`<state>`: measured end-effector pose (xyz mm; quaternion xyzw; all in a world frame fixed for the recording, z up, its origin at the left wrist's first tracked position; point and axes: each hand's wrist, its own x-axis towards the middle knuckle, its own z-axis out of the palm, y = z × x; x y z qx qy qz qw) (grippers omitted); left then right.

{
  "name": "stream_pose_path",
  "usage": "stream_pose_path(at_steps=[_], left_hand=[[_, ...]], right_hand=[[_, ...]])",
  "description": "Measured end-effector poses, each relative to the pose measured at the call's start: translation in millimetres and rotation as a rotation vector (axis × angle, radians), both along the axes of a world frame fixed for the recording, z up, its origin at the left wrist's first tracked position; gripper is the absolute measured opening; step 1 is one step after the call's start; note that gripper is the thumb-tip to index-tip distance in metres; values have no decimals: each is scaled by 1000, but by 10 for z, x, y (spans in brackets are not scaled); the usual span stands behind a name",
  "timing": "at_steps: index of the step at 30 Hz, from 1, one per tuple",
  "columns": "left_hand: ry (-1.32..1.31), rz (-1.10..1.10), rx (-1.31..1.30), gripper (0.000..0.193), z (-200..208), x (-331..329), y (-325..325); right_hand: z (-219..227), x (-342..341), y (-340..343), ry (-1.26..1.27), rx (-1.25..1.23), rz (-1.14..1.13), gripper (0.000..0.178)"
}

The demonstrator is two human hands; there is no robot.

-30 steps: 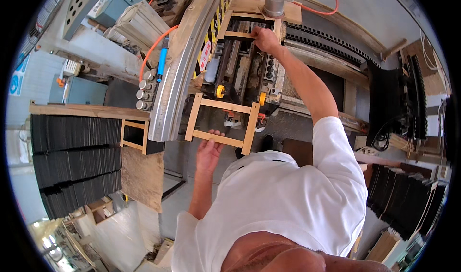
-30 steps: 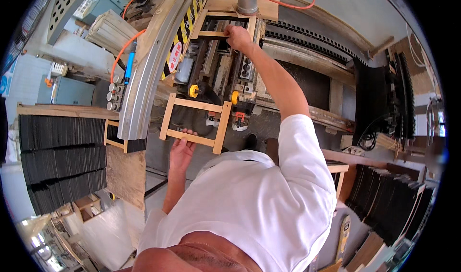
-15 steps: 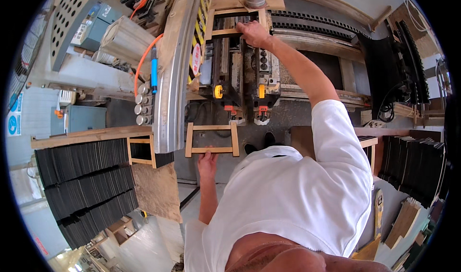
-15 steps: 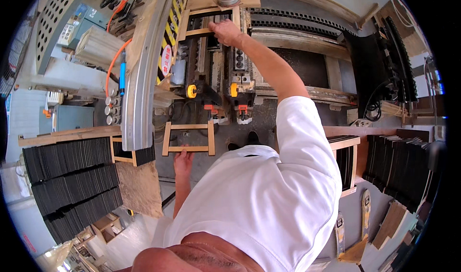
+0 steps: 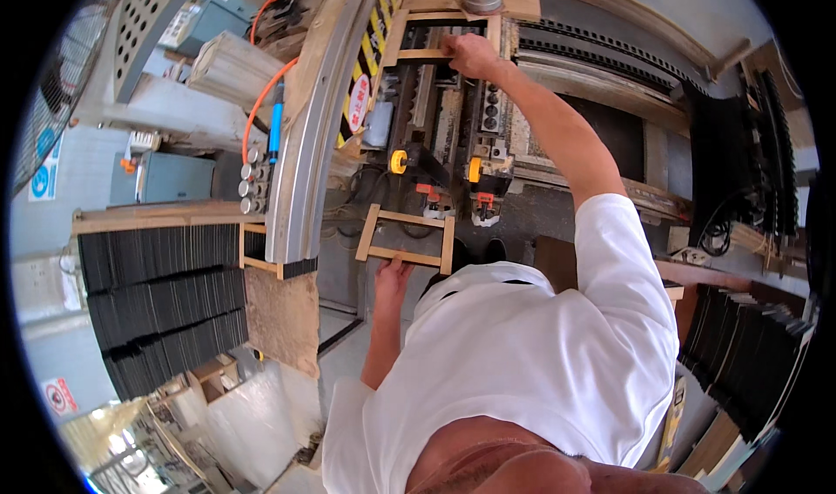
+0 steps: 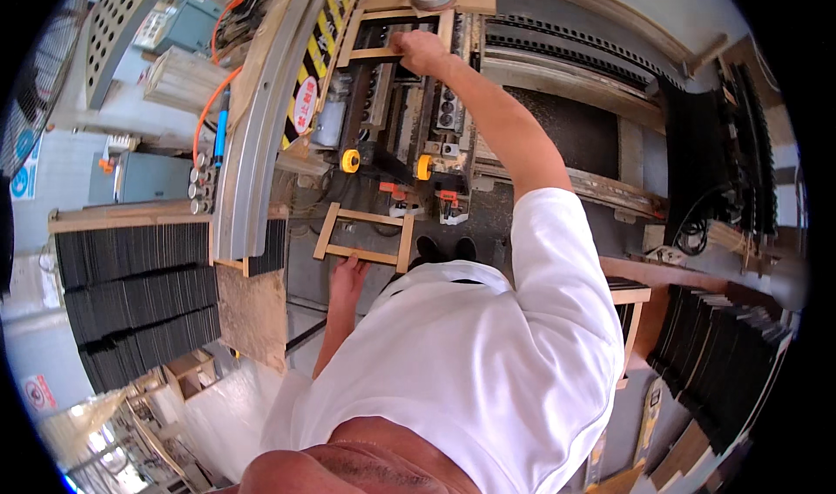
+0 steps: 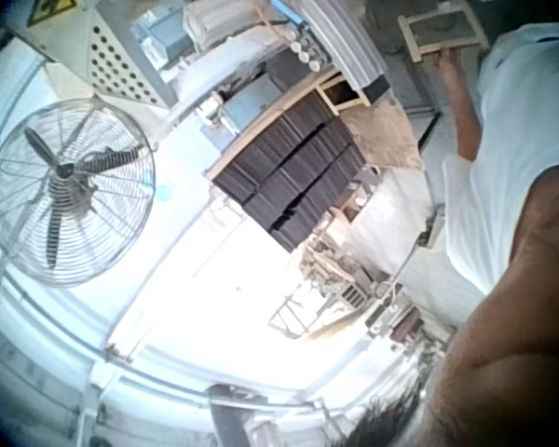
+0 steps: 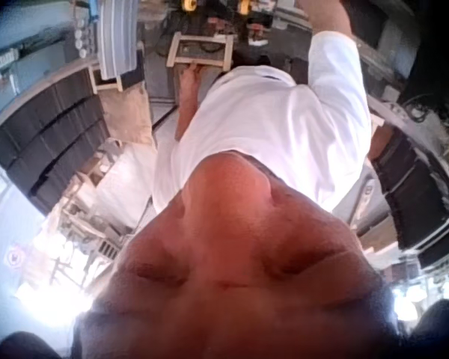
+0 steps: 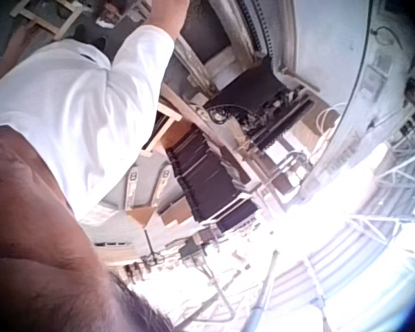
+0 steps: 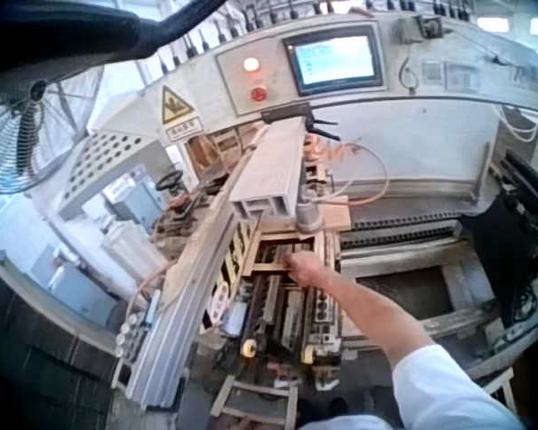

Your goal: The person repeatedly picks up small rectangular wooden frames, places them into a machine, and removes them after a brief cycle. The frames are handled one at a time and set aside after each operation.

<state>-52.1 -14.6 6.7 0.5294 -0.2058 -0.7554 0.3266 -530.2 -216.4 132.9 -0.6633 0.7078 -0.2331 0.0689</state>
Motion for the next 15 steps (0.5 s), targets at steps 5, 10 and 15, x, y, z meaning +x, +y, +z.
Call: stream_pose_path(at_steps=[5,10,15], left_hand=[[-22,66,-14,26,-90,25,26],[-146,75,-79,28,-122,139,23],[-279,147,-119,24,110,244,17]], right_hand=[[-16,1,-48,25,-53,48,25],[-76,2,-37,52,-56,39,29],[-24,-55,20,76,-42,46,28]])
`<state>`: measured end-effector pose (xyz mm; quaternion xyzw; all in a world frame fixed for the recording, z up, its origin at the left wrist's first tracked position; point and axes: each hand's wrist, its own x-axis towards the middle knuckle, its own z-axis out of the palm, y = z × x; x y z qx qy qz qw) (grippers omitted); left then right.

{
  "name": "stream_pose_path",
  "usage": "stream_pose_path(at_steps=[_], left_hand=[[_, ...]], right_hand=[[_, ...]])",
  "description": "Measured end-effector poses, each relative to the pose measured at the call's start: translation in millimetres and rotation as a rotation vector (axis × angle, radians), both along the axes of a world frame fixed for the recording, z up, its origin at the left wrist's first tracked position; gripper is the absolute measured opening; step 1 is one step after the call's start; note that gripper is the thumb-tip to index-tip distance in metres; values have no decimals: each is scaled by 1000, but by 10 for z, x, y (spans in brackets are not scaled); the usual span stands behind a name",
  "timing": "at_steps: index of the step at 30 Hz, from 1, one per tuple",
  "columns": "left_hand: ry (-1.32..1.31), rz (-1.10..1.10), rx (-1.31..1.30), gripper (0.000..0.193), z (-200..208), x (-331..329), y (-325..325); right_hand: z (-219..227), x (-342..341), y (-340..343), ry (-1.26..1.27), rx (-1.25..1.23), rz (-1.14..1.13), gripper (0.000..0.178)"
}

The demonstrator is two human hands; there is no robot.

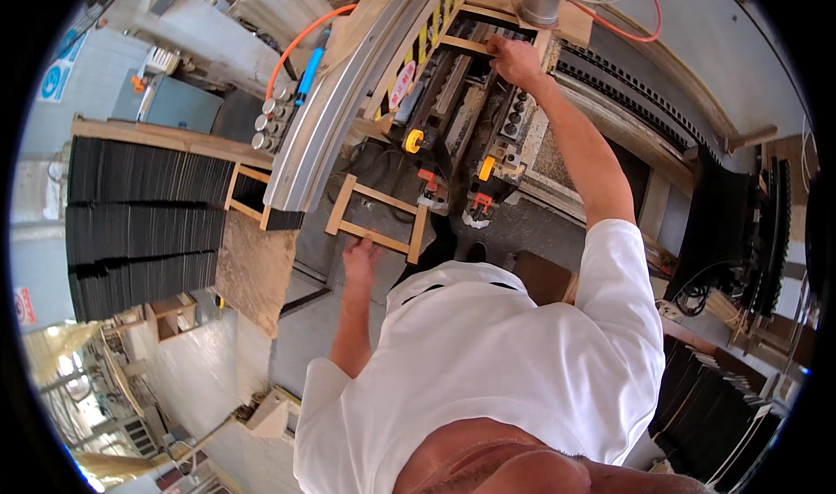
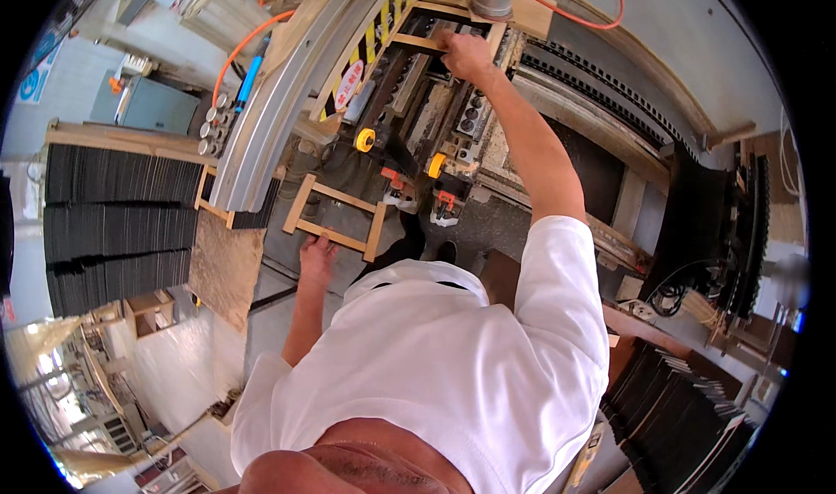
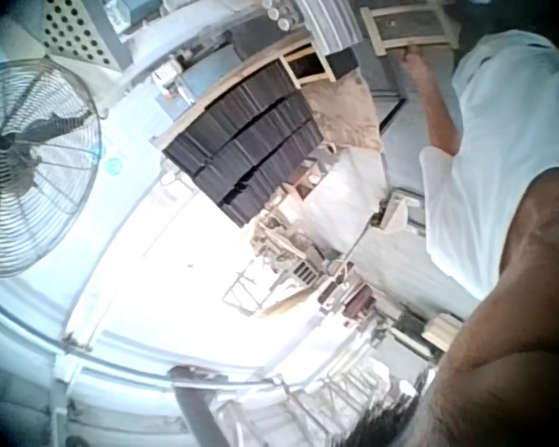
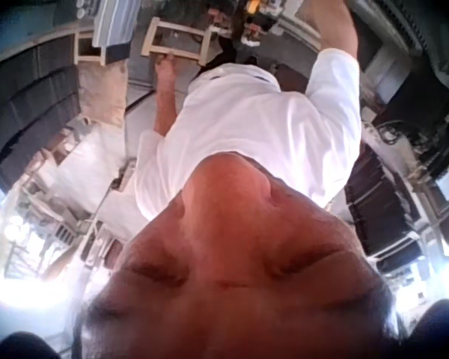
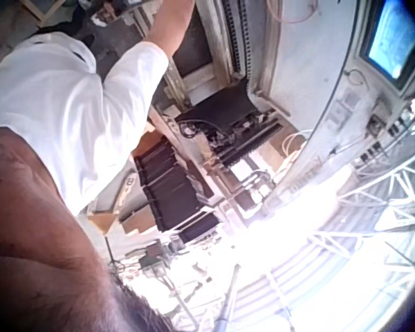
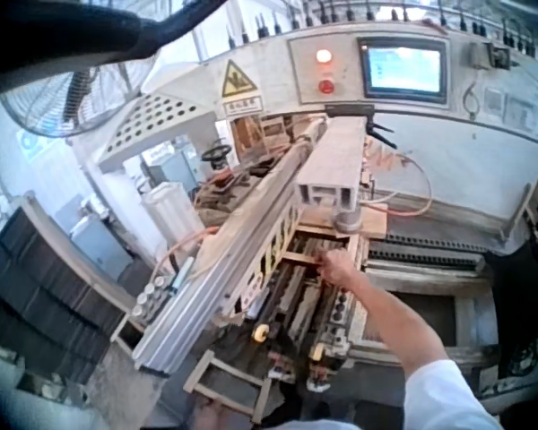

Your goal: The person repeatedly picks up small rectangular wooden frames, places them into a machine, and removes them after a brief cycle. The frames are handled one at a time and set aside after each operation.

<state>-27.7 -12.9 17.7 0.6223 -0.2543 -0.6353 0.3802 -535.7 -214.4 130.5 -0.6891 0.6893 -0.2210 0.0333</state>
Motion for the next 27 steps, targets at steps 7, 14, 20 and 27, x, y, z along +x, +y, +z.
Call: stream_pose_path(at_steps=[7,14,20,27], left_hand=[[-83,127,-201,33,190,556,139],[-22,365,-363,17,511,1377,-184],[94,440,-450,15,368,2602,-792],[76,483,-378,30,146,3455,-1940]], right_hand=[[118,184,18,1,69,0,29],[-125,-3,-20,-10,-41,-10,32],[155,499,142,-6,-154,-102,30],[437,1684,855,-419,-302,-184,22]])
